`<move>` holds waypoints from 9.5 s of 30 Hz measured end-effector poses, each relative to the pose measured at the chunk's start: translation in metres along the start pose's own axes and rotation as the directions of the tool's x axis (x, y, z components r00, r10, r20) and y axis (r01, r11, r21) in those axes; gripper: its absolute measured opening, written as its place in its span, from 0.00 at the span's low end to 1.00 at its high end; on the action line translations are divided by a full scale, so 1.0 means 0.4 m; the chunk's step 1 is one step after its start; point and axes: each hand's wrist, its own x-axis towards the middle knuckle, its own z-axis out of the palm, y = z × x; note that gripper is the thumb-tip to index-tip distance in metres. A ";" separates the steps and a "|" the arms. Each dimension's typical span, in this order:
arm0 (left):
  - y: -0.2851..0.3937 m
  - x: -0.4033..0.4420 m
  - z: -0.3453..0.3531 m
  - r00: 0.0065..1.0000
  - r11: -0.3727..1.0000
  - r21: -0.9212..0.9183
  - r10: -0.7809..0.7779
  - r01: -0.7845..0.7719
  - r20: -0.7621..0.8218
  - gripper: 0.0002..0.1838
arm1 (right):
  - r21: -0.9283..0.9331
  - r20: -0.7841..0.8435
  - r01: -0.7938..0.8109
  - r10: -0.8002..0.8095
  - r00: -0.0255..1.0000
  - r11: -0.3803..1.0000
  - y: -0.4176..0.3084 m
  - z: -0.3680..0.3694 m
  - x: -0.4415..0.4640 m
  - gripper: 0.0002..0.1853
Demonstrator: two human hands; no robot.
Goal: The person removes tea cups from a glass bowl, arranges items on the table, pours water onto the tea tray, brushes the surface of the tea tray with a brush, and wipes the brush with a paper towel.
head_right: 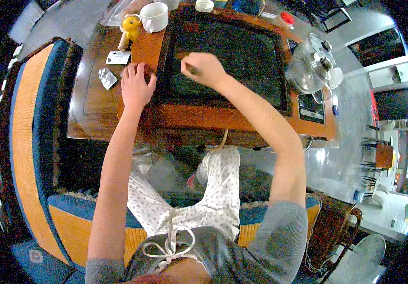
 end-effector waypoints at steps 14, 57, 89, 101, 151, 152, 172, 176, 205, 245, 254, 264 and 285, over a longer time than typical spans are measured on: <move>0.001 0.001 -0.004 1.000 1.000 0.000 -0.005 0.005 0.017 0.22 | 0.091 -0.058 0.083 -0.078 0.995 0.992 -0.127 -0.085 -0.058 0.06; -0.006 0.001 0.008 0.999 0.999 0.047 0.017 -0.019 0.040 0.22 | 0.574 0.516 -0.688 0.457 0.725 0.444 0.109 -0.223 -0.264 0.11; -0.005 0.003 0.007 0.997 0.996 0.076 0.034 -0.040 0.070 0.21 | 0.584 0.396 -0.780 0.761 0.514 0.223 0.188 -0.409 -0.519 0.11; -0.006 0.004 0.008 0.996 0.998 0.057 0.033 -0.038 0.089 0.21 | 0.657 0.245 -0.723 0.845 0.475 0.216 0.194 -0.492 -0.547 0.11; 0.000 0.007 -0.002 0.996 0.997 0.053 0.045 -0.049 0.079 0.21 | 0.530 0.050 -0.802 0.934 0.355 0.276 0.204 -0.513 -0.566 0.12; -0.001 0.008 0.000 0.996 0.997 0.052 0.046 -0.050 0.075 0.21 | 0.580 0.019 -0.757 0.924 0.382 0.300 0.184 -0.497 -0.533 0.13; -0.015 0.004 0.012 0.997 0.996 0.051 0.065 -0.067 0.050 0.21 | 0.366 0.422 -0.849 0.746 0.516 0.381 0.287 -0.285 -0.189 0.12; -0.012 0.005 0.011 0.996 0.996 0.052 0.075 -0.077 0.039 0.21 | 0.413 0.151 -0.801 0.834 0.530 0.434 0.319 -0.382 -0.355 0.13; -0.012 0.008 0.007 0.996 0.997 0.041 0.061 -0.064 0.068 0.21 | 0.801 -0.013 -0.514 0.867 0.498 0.307 0.348 -0.216 0.058 0.14; -0.007 0.009 0.002 0.991 0.996 0.082 0.027 -0.038 0.134 0.22 | 0.891 0.173 -0.453 0.942 0.287 -0.026 0.804 -0.253 -0.077 0.09; -0.008 0.008 0.004 0.992 0.995 0.079 0.059 -0.068 0.112 0.21 | 0.675 -0.180 -0.656 0.937 0.298 0.339 0.743 -0.379 -0.075 0.18; -0.007 0.006 0.007 0.993 0.995 0.081 0.055 -0.064 0.102 0.21 | -0.055 -0.587 -0.972 0.780 0.218 0.230 0.643 -0.410 -0.054 0.38; -0.005 0.003 0.007 0.994 0.991 0.117 0.046 -0.057 0.099 0.22 | 0.371 -0.311 -0.778 0.857 0.411 0.508 0.601 -0.334 -0.242 0.14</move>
